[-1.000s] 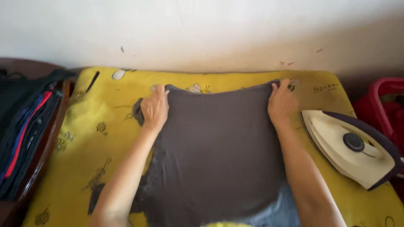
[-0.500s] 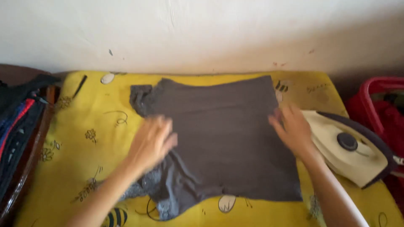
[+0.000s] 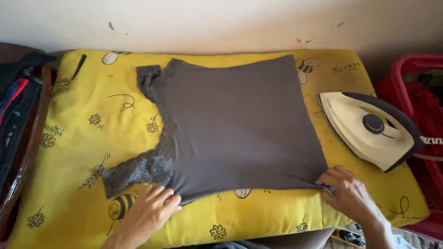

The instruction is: The person irons a dark gray lace-trimmed top on a yellow ironing board, smoothing the fabric and sleeves before folding it. They then iron a gray sports bra with black trim, flipping it to press both sides, and finally iron a small black garment, folding each item after completion.

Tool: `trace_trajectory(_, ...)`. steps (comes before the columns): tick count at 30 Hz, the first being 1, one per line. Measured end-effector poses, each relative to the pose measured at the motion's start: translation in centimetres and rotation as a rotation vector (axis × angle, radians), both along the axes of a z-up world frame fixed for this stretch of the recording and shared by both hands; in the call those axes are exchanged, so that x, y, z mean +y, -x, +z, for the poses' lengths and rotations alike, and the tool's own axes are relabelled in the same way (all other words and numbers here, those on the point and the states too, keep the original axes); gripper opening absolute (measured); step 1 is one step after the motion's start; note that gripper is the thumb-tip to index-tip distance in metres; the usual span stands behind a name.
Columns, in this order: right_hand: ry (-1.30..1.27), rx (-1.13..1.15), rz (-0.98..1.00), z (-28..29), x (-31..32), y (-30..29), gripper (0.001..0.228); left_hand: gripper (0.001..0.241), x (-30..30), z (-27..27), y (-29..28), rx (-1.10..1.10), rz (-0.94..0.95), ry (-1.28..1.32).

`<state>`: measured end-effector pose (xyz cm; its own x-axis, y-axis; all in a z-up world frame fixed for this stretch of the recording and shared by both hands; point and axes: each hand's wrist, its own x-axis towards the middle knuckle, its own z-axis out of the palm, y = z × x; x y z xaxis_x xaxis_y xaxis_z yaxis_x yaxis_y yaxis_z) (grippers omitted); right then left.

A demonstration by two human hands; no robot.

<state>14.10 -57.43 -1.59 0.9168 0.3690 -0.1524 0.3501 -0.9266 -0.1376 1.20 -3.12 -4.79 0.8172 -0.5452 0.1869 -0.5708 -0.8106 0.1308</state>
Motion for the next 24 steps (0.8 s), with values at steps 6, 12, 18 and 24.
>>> trace_trajectory(6, 0.007, -0.24, -0.061, 8.5, 0.3, -6.5, 0.021, 0.043, 2.8, 1.9, -1.5, -0.084, 0.208, 0.178)
trace_trajectory(12, 0.423, -0.342, -0.356, 9.2, -1.3, -16.4, 0.068, 0.061, 10.4, -2.8, -1.2, -0.1, 0.618, -0.066)
trace_trajectory(18, 0.581, -0.199, -0.338, 13.2, 5.4, -15.4, 0.088, 0.046, 13.0, -1.5, -1.2, 0.088, 0.534, 0.253)
trace_trajectory(24, 0.623, -0.249, 0.024, 11.1, 14.7, -13.9, 0.085, 0.066, 9.7, 3.9, 0.4, -0.034, 0.602, -0.165)
